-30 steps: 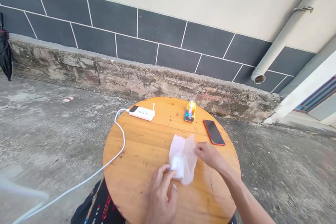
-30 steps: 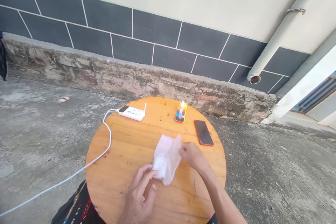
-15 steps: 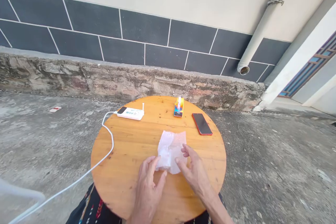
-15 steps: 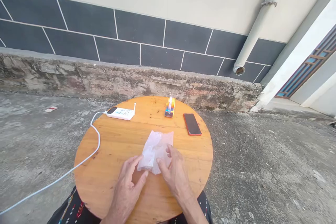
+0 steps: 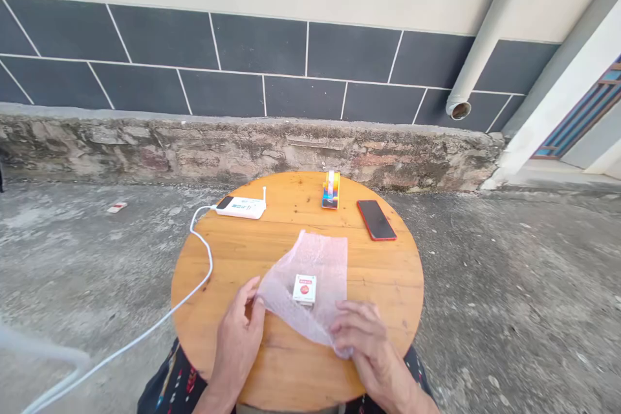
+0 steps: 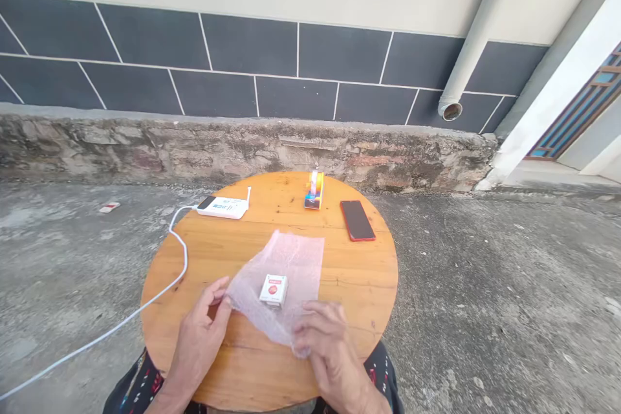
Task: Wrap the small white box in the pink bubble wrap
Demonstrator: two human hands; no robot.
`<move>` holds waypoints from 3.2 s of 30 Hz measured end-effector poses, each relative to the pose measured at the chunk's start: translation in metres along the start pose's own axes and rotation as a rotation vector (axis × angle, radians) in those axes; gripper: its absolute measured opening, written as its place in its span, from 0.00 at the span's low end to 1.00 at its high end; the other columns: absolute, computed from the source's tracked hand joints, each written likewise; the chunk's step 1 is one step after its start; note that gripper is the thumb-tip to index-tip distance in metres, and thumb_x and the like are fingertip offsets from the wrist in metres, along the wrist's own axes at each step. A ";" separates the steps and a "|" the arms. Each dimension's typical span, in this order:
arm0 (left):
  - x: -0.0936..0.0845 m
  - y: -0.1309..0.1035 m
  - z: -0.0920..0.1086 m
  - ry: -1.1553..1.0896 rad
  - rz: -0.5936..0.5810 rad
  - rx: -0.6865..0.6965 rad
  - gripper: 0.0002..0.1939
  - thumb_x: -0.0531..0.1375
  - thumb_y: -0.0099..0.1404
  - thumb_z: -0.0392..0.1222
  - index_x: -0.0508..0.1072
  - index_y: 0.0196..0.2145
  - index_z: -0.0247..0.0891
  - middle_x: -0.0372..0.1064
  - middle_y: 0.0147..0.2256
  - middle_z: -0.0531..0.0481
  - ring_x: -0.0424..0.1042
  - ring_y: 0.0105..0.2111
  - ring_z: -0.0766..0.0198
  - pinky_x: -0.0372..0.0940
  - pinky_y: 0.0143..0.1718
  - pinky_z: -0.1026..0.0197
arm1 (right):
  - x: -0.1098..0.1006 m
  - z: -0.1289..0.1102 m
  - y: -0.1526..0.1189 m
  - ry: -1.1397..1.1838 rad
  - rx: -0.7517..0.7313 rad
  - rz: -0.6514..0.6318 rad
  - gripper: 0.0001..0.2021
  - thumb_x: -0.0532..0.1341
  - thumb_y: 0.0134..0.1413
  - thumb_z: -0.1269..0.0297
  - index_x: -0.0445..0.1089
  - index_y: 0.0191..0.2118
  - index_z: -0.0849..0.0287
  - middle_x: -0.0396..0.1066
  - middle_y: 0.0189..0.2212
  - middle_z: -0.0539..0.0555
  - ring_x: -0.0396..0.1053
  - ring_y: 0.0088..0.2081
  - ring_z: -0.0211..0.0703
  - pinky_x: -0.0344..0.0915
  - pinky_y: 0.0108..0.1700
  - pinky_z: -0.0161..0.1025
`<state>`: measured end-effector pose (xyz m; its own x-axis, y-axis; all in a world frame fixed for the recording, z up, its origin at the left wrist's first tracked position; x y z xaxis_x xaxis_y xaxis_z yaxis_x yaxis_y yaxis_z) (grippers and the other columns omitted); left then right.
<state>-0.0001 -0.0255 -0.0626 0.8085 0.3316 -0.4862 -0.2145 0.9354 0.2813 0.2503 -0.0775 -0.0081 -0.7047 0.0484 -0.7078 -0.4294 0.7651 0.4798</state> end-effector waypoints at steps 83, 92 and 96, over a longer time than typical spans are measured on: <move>0.025 0.018 0.032 0.423 -0.467 0.550 0.22 0.56 0.62 0.41 0.66 0.55 0.42 0.58 0.61 0.46 0.54 0.61 0.50 0.49 0.62 0.41 | 0.032 0.039 0.017 -0.613 0.332 -0.150 0.20 0.50 0.59 0.73 0.67 0.55 0.62 0.65 0.57 0.60 0.62 0.57 0.54 0.62 0.56 0.53; 0.026 0.019 0.028 0.395 -0.473 0.527 0.25 0.57 0.60 0.41 0.65 0.56 0.42 0.58 0.61 0.46 0.53 0.61 0.51 0.48 0.62 0.42 | 0.057 0.017 0.068 -0.536 0.184 -0.235 0.22 0.51 0.59 0.73 0.63 0.58 0.56 0.61 0.60 0.54 0.58 0.60 0.50 0.58 0.59 0.48; 0.024 0.019 0.031 0.381 -0.495 0.495 0.25 0.60 0.58 0.40 0.66 0.55 0.41 0.58 0.61 0.46 0.53 0.61 0.51 0.47 0.63 0.42 | 0.049 0.034 0.076 -0.597 0.276 -0.196 0.18 0.52 0.60 0.71 0.67 0.54 0.59 0.66 0.57 0.58 0.61 0.58 0.52 0.59 0.57 0.52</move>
<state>0.0321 -0.0035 -0.0433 0.4837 -0.0050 -0.8752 0.4611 0.8514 0.2500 0.2022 0.0054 -0.0242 -0.1628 0.1770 -0.9706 -0.3021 0.9276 0.2198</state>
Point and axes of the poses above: each hand's wrist, its own y-axis towards the middle knuckle, its own x-axis out of the palm, z = x × y, the point moved 3 cm from there along y, towards the middle knuckle
